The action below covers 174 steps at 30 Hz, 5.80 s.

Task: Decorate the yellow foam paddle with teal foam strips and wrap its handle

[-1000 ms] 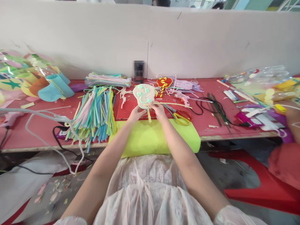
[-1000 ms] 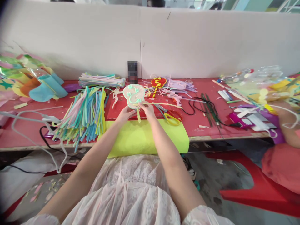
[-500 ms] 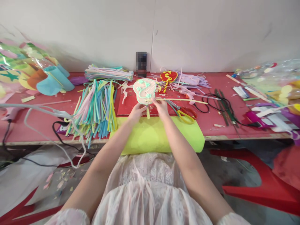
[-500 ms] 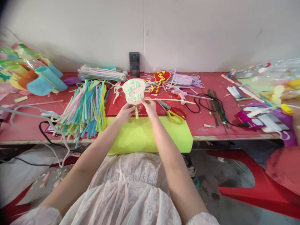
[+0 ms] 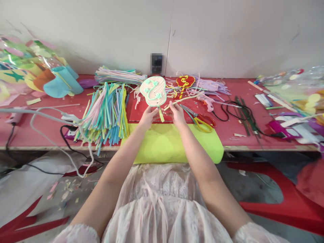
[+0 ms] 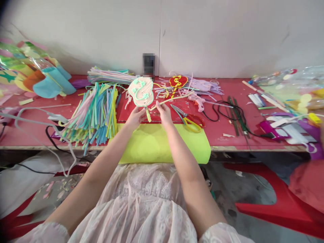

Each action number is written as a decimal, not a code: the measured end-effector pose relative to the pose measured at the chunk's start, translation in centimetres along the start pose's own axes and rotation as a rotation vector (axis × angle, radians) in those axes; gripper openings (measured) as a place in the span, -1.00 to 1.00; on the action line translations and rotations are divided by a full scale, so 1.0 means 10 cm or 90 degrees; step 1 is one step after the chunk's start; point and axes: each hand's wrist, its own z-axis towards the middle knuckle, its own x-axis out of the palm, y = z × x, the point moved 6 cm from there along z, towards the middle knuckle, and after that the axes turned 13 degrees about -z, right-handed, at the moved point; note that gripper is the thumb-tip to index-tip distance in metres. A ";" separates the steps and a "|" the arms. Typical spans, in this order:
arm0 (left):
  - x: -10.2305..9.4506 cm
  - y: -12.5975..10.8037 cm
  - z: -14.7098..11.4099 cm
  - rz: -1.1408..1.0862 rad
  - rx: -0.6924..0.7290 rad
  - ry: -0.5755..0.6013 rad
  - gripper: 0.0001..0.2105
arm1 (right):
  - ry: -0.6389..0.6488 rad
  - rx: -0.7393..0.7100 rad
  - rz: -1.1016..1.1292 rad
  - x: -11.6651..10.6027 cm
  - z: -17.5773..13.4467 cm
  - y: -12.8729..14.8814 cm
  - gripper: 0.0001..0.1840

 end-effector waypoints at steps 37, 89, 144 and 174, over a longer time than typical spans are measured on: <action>-0.22 -0.20 0.10 0.214 0.242 -0.165 -0.69 | 0.080 -0.098 -0.247 0.15 -0.04 -0.03 -0.63; -0.12 -0.11 0.05 0.140 0.091 -0.128 -0.68 | 0.052 0.082 0.004 0.10 -0.04 -0.12 -0.62; -0.06 -0.06 0.04 0.187 0.082 -0.030 -0.64 | 0.087 0.055 -0.020 0.14 -0.08 -0.07 -0.56; 0.07 0.09 0.03 0.175 -0.051 0.012 -0.77 | -0.028 -0.066 -0.086 -0.01 0.00 0.06 -0.57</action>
